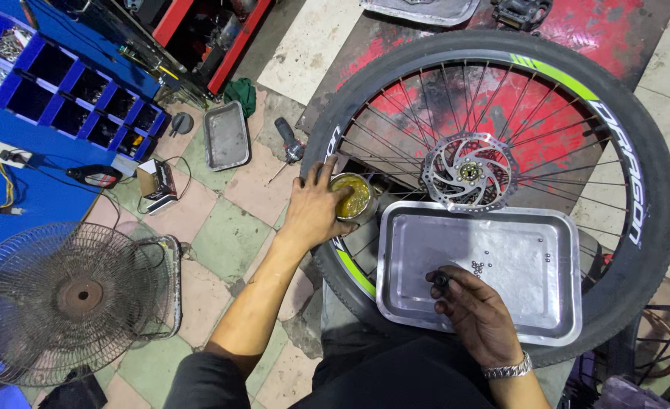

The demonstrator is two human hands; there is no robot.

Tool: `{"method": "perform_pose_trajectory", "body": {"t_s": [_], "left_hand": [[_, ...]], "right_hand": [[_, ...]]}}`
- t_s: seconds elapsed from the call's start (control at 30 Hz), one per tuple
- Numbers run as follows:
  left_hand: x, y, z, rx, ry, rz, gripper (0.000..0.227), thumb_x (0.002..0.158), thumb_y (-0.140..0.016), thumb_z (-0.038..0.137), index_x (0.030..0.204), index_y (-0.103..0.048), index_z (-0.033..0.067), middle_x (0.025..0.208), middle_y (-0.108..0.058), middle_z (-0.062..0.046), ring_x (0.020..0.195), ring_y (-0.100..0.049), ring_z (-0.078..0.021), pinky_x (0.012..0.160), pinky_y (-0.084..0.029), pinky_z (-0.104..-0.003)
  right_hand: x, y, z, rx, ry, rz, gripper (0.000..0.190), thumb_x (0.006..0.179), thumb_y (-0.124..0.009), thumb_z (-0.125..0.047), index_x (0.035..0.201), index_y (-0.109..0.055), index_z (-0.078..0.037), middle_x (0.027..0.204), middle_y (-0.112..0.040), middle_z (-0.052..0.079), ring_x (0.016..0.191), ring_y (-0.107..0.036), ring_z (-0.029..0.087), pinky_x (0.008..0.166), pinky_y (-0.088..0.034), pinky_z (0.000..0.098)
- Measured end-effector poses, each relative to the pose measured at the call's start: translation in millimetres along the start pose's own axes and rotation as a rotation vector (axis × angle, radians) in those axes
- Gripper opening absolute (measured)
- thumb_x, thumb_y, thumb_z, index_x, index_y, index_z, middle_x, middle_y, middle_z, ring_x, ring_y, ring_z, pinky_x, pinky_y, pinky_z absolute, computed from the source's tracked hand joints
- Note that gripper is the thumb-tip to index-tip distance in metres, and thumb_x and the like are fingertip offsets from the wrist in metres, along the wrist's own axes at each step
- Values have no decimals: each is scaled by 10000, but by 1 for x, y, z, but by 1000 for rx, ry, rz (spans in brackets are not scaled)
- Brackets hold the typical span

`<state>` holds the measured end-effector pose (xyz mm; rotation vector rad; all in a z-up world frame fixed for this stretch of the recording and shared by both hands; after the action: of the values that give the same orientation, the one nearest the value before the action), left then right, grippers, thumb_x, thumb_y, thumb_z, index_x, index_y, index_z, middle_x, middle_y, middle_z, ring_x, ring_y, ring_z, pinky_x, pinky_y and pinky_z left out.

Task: The person handles ball bearings and a hub component on a bicycle wheel, applies grease from a container, and inserts an axle through the hub before spinning the wheel.

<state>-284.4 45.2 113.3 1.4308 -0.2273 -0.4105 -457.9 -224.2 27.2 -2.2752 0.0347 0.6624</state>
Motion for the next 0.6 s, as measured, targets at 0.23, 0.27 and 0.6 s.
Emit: {"method": "perform_pose_trajectory", "body": {"t_s": [0.23,0.27,0.6], "left_hand": [[5,-9,1,31,109,-87,841,511,-946,475,1284,-705,249,1616,-246,-209,1401,-352,-465,1001,-368,-689],[5,-10,0,37,127,-102,844,512,-947,479,1288,-702,252,1628,-230,-198,1405,-352,-470,1003,-365,-701],[7,-16,2,54,220,-189,838,538,-955,467,1313,-688,291,1655,-193,-150,1414,-342,-478,1029,-342,-736]], "right_hand": [[-1,2,-5,10,16,-7,351,967,-616,-102,1289,-637,36,1189,-702,162,974,-662,216,786,-530,366],[-1,2,-4,15,18,-12,350,965,-615,-98,1290,-633,33,1193,-700,167,979,-663,220,788,-530,367],[-4,1,-6,9,16,-19,355,963,-617,-105,1288,-632,38,1213,-702,188,986,-661,215,801,-534,368]]}}
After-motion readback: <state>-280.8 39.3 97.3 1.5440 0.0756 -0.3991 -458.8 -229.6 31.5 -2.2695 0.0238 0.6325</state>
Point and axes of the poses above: each hand's wrist, its own x-axis towards the middle knuckle, its own y-axis out of the back of the hand, z = x × y, the point moved 5 cm from there along x, towards the middle knuckle
